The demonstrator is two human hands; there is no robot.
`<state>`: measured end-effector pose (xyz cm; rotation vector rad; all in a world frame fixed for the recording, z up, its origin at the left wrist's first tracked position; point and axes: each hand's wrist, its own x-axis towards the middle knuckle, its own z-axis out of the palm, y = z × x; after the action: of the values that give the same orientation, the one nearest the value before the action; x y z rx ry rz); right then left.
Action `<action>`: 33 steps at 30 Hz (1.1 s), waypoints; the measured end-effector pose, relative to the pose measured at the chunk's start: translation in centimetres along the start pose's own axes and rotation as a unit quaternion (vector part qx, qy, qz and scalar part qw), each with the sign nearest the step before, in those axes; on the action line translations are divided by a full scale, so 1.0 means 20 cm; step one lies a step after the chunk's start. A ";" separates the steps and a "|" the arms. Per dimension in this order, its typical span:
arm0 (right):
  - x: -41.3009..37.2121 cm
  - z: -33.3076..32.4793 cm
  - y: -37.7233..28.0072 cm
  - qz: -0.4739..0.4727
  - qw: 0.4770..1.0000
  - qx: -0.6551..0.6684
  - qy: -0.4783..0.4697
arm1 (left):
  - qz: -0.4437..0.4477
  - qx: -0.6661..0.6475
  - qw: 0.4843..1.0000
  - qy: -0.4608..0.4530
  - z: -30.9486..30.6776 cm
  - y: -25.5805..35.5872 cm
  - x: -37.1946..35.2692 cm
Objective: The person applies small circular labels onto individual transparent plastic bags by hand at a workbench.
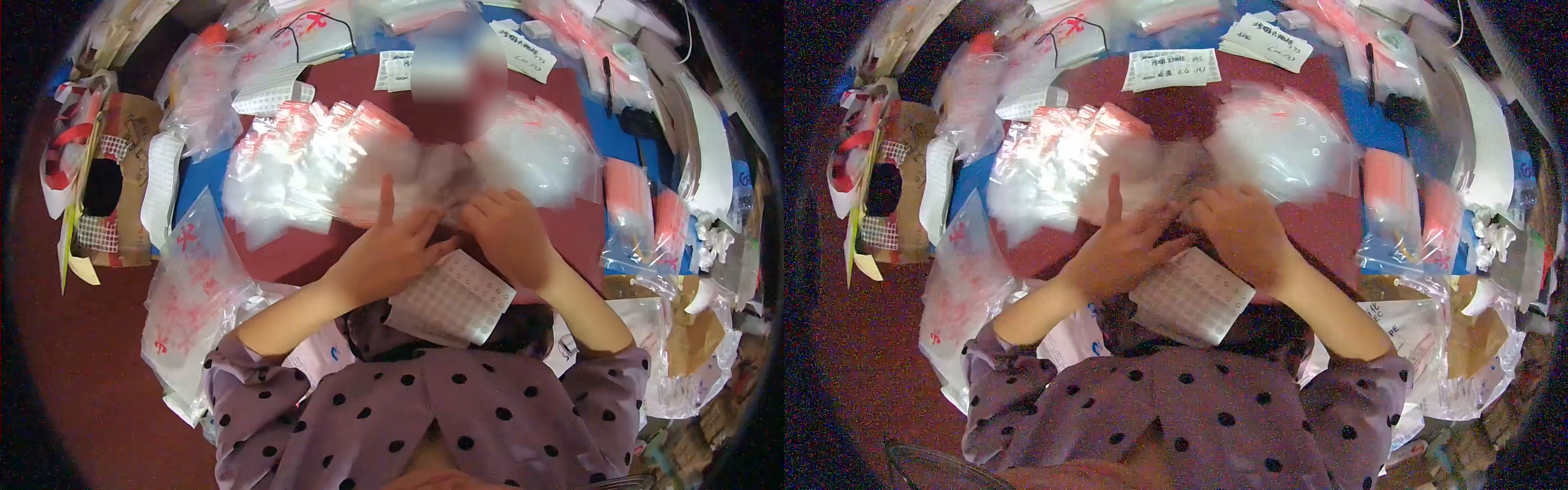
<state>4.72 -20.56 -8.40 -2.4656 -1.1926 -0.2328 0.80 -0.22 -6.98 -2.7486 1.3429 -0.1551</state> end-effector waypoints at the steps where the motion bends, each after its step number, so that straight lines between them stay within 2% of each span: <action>1: -0.01 -0.02 0.00 0.013 1.000 -0.004 -0.027 | -0.002 0.004 1.000 -0.001 0.00 0.00 0.00; 2: -0.01 -0.03 0.00 0.027 0.998 -0.009 -0.053 | 0.002 0.008 1.000 -0.013 0.00 0.00 0.01; 4: -0.02 -0.01 -0.01 0.032 0.999 0.007 -0.028 | 0.007 0.013 1.000 -0.025 -0.01 0.00 0.01; 6: -0.03 0.00 -0.02 0.041 0.999 0.024 -0.004 | -0.023 -0.047 0.999 -0.007 -0.02 0.00 0.01; 11: -0.04 0.06 -0.03 0.061 0.997 0.006 0.041 | -0.038 -0.099 0.993 0.056 0.06 0.04 0.00; 16: -0.04 0.06 -0.02 0.059 0.998 -0.011 0.017 | -0.027 -0.143 0.987 0.074 0.09 0.06 0.02; 18: -0.04 0.06 -0.01 0.073 0.997 -0.018 -0.004 | -0.026 -0.209 0.976 0.057 0.11 0.06 0.03; 21: -0.06 0.06 -0.03 0.085 0.996 -0.010 -0.025 | -0.042 -0.229 0.972 0.028 0.07 0.04 0.05; 26: -0.08 0.03 -0.05 0.103 0.994 0.044 0.019 | -0.018 -0.187 0.982 0.036 0.07 0.03 0.05; 30: -0.11 -0.02 -0.07 0.119 0.993 0.020 -0.008 | -0.021 -0.179 0.983 0.038 0.07 0.03 0.05; 32: -0.15 -0.10 -0.06 0.140 0.979 0.123 -0.086 | -0.024 -0.182 0.982 0.043 0.07 0.04 0.04; 33: -0.16 -0.19 -0.07 0.138 0.980 0.118 -0.087 | -0.026 -0.180 0.982 0.047 0.07 0.03 0.04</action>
<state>1.72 -23.55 -5.54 -2.4378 -0.8694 0.1953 0.93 -1.25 -8.44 -3.1096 1.4504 -0.0492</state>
